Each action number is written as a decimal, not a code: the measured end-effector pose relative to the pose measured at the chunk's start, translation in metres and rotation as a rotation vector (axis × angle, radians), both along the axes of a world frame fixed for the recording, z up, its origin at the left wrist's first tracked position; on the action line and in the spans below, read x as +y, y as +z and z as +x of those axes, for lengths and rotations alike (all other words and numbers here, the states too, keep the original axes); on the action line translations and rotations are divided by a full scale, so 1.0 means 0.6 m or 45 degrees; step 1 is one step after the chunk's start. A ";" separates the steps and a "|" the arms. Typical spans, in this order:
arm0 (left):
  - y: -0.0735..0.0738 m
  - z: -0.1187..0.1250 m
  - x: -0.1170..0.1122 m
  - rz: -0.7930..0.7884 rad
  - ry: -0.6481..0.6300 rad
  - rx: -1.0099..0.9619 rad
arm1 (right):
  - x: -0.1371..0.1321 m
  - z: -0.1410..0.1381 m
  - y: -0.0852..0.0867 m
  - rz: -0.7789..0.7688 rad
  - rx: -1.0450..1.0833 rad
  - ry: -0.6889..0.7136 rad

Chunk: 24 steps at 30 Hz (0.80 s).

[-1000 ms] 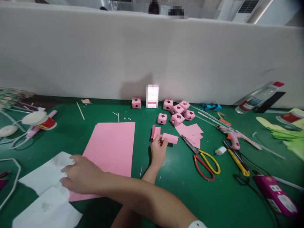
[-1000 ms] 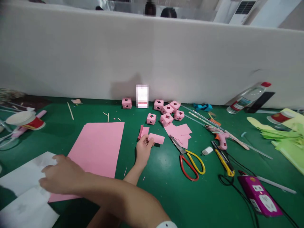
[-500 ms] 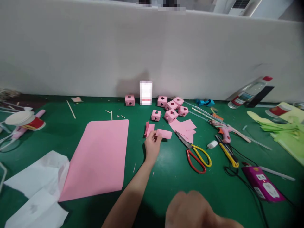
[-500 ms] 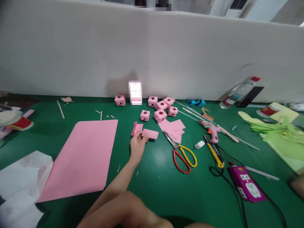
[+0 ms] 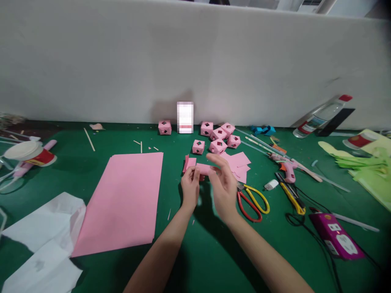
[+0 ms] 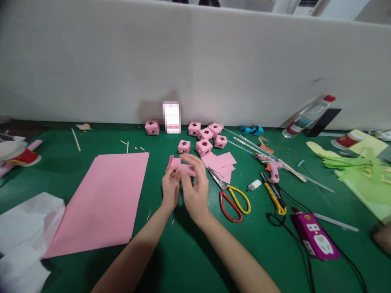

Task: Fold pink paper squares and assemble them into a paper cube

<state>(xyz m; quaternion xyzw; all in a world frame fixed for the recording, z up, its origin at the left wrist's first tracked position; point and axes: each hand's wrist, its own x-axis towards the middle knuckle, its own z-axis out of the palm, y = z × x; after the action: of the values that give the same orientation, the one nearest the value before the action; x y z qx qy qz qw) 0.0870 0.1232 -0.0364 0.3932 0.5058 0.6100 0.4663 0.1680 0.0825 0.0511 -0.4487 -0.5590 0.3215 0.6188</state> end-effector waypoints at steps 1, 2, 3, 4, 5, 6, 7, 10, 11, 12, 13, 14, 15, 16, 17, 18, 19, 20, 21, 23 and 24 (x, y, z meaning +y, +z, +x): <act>0.001 -0.001 0.000 0.023 0.017 -0.017 | 0.031 0.001 -0.034 -0.069 -0.044 -0.140; 0.002 -0.001 0.000 0.034 0.042 -0.035 | 0.053 0.005 -0.066 -0.142 -0.060 -0.213; 0.002 -0.002 0.000 0.030 0.071 -0.049 | 0.068 0.011 -0.094 -0.213 -0.033 -0.229; 0.002 -0.003 0.000 0.017 0.102 -0.058 | 0.075 0.017 -0.116 -0.268 0.025 -0.235; 0.002 -0.003 0.000 0.004 0.120 -0.064 | 0.077 0.023 -0.131 -0.296 0.090 -0.227; 0.002 -0.003 0.000 -0.005 0.131 -0.068 | 0.075 0.029 -0.139 -0.313 0.151 -0.178; 0.002 -0.004 0.000 -0.006 0.141 -0.062 | 0.073 0.033 -0.142 -0.349 0.205 -0.086; 0.004 -0.002 -0.003 0.013 0.165 -0.017 | 0.067 0.039 -0.135 -0.476 0.302 0.182; 0.005 -0.001 -0.004 0.015 0.168 -0.011 | 0.068 0.040 -0.132 -0.506 0.329 0.225; 0.006 0.000 -0.006 0.013 0.172 -0.015 | 0.069 0.041 -0.130 -0.523 0.360 0.241; 0.007 0.001 -0.009 0.007 0.175 -0.028 | 0.071 0.042 -0.129 -0.527 0.394 0.242; 0.008 0.001 -0.011 0.000 0.177 -0.041 | 0.073 0.042 -0.129 -0.526 0.426 0.236; 0.008 0.001 -0.013 -0.009 0.174 -0.048 | 0.074 0.043 -0.130 -0.524 0.451 0.228; 0.009 0.000 -0.015 -0.020 0.159 -0.049 | 0.074 0.044 -0.131 -0.523 0.468 0.219; 0.010 -0.003 -0.017 -0.037 0.120 -0.047 | 0.075 0.044 -0.132 -0.521 0.481 0.207; 0.011 -0.007 -0.018 -0.064 0.055 -0.046 | 0.074 0.045 -0.133 -0.517 0.490 0.187; 0.012 -0.011 -0.019 -0.098 -0.031 -0.051 | 0.073 0.045 -0.134 -0.515 0.497 0.165; 0.013 -0.016 -0.019 -0.139 -0.138 -0.047 | 0.073 0.046 -0.135 -0.513 0.503 0.145; 0.013 -0.021 -0.019 -0.180 -0.249 -0.033 | 0.072 0.046 -0.135 -0.512 0.505 0.128; 0.013 -0.029 -0.017 -0.227 -0.283 -0.026 | 0.071 0.048 -0.136 -0.515 0.498 0.139; 0.012 -0.032 -0.015 -0.236 -0.280 -0.038 | 0.071 0.048 -0.136 -0.513 0.494 0.163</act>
<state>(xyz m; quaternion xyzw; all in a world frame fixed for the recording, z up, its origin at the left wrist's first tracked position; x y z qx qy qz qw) 0.0679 0.1140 -0.0289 0.3926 0.5068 0.5116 0.5721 0.1969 0.1250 -0.0302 -0.4565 -0.3821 0.5444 0.5910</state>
